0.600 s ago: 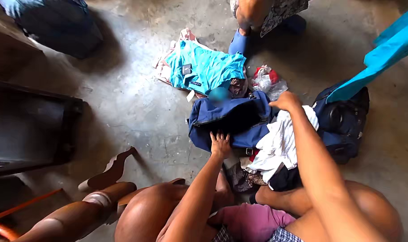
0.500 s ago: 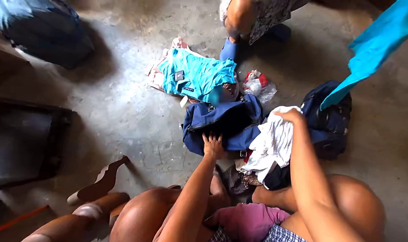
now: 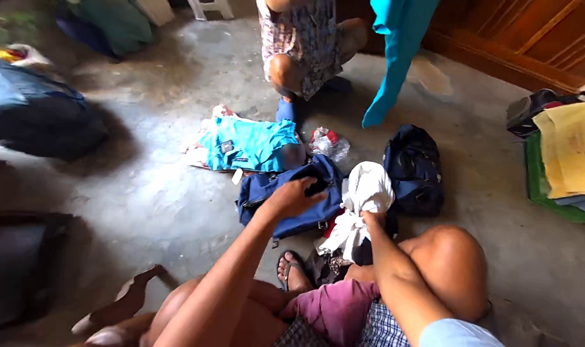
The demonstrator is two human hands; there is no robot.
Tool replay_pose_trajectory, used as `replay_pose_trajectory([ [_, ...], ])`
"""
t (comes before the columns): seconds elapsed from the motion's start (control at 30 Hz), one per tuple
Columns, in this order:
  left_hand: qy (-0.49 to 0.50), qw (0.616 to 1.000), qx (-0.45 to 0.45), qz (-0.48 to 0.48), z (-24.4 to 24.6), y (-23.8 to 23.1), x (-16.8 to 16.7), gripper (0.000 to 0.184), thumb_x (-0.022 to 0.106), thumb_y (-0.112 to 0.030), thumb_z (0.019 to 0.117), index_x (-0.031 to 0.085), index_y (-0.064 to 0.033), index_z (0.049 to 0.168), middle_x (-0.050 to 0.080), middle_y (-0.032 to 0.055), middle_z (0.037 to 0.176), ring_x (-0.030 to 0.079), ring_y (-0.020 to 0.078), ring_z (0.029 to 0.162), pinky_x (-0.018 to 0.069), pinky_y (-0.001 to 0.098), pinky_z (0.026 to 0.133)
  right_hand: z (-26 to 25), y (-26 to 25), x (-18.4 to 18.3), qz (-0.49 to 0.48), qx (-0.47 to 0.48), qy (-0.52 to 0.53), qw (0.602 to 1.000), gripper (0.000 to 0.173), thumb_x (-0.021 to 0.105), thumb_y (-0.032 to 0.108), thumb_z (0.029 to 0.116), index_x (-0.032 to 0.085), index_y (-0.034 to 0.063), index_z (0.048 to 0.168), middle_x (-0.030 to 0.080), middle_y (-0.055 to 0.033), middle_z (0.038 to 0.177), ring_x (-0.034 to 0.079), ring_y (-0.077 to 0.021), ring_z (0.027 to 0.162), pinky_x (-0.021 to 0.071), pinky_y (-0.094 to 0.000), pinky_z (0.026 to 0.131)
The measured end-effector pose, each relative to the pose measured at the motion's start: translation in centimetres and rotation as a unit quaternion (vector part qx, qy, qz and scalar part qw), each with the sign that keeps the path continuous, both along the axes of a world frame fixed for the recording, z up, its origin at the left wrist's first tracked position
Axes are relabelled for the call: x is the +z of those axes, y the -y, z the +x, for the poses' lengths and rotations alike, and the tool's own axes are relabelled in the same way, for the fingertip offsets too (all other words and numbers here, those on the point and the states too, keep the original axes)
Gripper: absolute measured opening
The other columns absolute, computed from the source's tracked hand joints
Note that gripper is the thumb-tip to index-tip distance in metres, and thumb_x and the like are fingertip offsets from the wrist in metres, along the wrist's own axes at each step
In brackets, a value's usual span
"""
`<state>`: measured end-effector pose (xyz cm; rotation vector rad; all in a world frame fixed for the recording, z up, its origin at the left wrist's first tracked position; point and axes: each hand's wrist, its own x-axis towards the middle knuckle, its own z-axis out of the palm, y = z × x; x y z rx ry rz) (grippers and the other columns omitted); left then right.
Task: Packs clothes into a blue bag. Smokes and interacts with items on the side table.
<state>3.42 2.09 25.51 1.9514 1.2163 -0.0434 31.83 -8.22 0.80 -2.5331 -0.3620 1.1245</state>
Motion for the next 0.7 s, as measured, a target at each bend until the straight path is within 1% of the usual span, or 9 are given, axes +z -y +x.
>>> replay_pose_trajectory([
  [0.13,0.144,0.976,0.141,0.081,-7.4,-1.0,5.2,0.059,0.06,-0.052,0.1003,0.056,-0.0121,0.144,0.07,0.0118,0.128,0.069,0.0274,0.113,0.0544,0.0546,0.098,-0.9,-0.2,0.7,0.099,-0.108,-0.062,0.987,0.051,0.081,0.023,0.0815,0.064,-0.0077,0.119,0.064,-0.0265,0.12,0.062,-0.0386,0.111,0.0529,-0.0591,0.092],
  [0.2,0.219,0.943,0.235,0.085,-11.0,-0.6,4.3,0.054,0.057,-0.047,0.1034,0.055,-0.0106,0.143,0.071,0.0127,0.123,0.071,0.0258,0.105,0.0572,0.05,0.093,-1.4,-1.0,2.8,0.151,-0.178,-0.068,0.97,0.049,0.08,0.023,0.083,0.064,-0.0069,0.119,0.064,-0.0253,0.117,0.063,-0.0374,0.106,0.0536,-0.057,0.088],
  [0.27,0.169,0.94,0.288,0.068,-13.9,-0.8,1.5,0.055,0.056,-0.047,0.1038,0.055,-0.0057,0.141,0.071,0.0171,0.118,0.071,0.0303,0.103,0.0563,0.0535,0.093,-1.9,-1.7,5.5,0.208,-0.235,-0.088,0.946,0.047,0.075,0.025,0.0879,0.062,-0.0058,0.121,0.063,-0.0232,0.115,0.061,-0.0343,0.102,0.0527,-0.0537,0.085],
  [0.33,0.075,0.969,0.236,0.011,-15.5,-1.6,-0.8,0.062,0.066,-0.046,0.0983,0.056,-0.0018,0.141,0.068,0.0221,0.123,0.067,0.0381,0.113,0.0493,0.0625,0.101,-2.2,-1.9,7.9,0.284,-0.292,-0.124,0.905,0.044,0.071,0.024,0.0914,0.06,-0.0036,0.125,0.063,-0.0211,0.115,0.062,-0.0314,0.102,0.0542,-0.0511,0.085],
  [0.37,0.078,0.973,0.218,-0.022,-15.7,-1.8,-1.4,0.061,0.069,-0.043,0.0973,0.057,-0.0019,0.14,0.068,0.0229,0.122,0.067,0.0386,0.113,0.0494,0.0621,0.101,-2.5,-2.1,9.0,0.329,-0.316,-0.147,0.878,0.042,0.068,0.023,0.0935,0.059,-0.0018,0.126,0.064,-0.0197,0.114,0.063,-0.0296,0.1,0.0554,-0.0496,0.083],
  [0.47,0.126,0.957,0.245,-0.091,-15.6,-3.0,-2.2,0.055,0.061,-0.044,0.1025,0.057,-0.0033,0.139,0.068,0.0218,0.123,0.068,0.0372,0.109,0.0529,0.058,0.094,-3.9,-1.8,12.0,0.458,-0.342,-0.237,0.786,0.035,0.054,0.026,0.1011,0.055,0.004,0.129,0.064,-0.0155,0.113,0.065,-0.0257,0.099,0.0569,-0.0483,0.082],
  [0.53,0.103,0.964,0.234,-0.068,-15.9,-4.3,-3.6,0.061,0.062,-0.046,0.1012,0.056,0.0005,0.14,0.065,0.0255,0.128,0.065,0.0406,0.115,0.0503,0.0617,0.1,-4.6,-1.2,13.3,0.523,-0.328,-0.28,0.736,0.036,0.043,0.031,0.1057,0.052,0.0073,0.131,0.064,-0.0136,0.116,0.065,-0.0254,0.104,0.0564,-0.051,0.086],
  [0.63,0.121,0.961,0.237,-0.074,-15.3,-4.8,-3.9,0.063,0.061,-0.05,0.1003,0.057,-0.0015,0.14,0.066,0.0244,0.126,0.066,0.0401,0.112,0.051,0.0616,0.098,-6.1,-0.9,15.0,0.57,-0.283,-0.332,0.696,0.04,0.037,0.038,0.1064,0.055,0.0105,0.128,0.067,-0.0111,0.113,0.066,-0.0245,0.104,0.0566,-0.0535,0.087],
  [0.7,0.134,0.96,0.232,-0.079,-14.6,-4.6,-4.6,0.052,0.059,-0.047,0.1023,0.065,-0.0031,0.13,0.071,0.0203,0.117,0.069,0.0376,0.105,0.0532,0.0598,0.093,-7.9,-1.2,16.0,0.584,-0.253,-0.357,0.684,0.036,0.037,0.036,0.1052,0.058,0.0108,0.122,0.068,-0.01,0.106,0.068,-0.0234,0.099,0.0579,-0.0517,0.083],
])
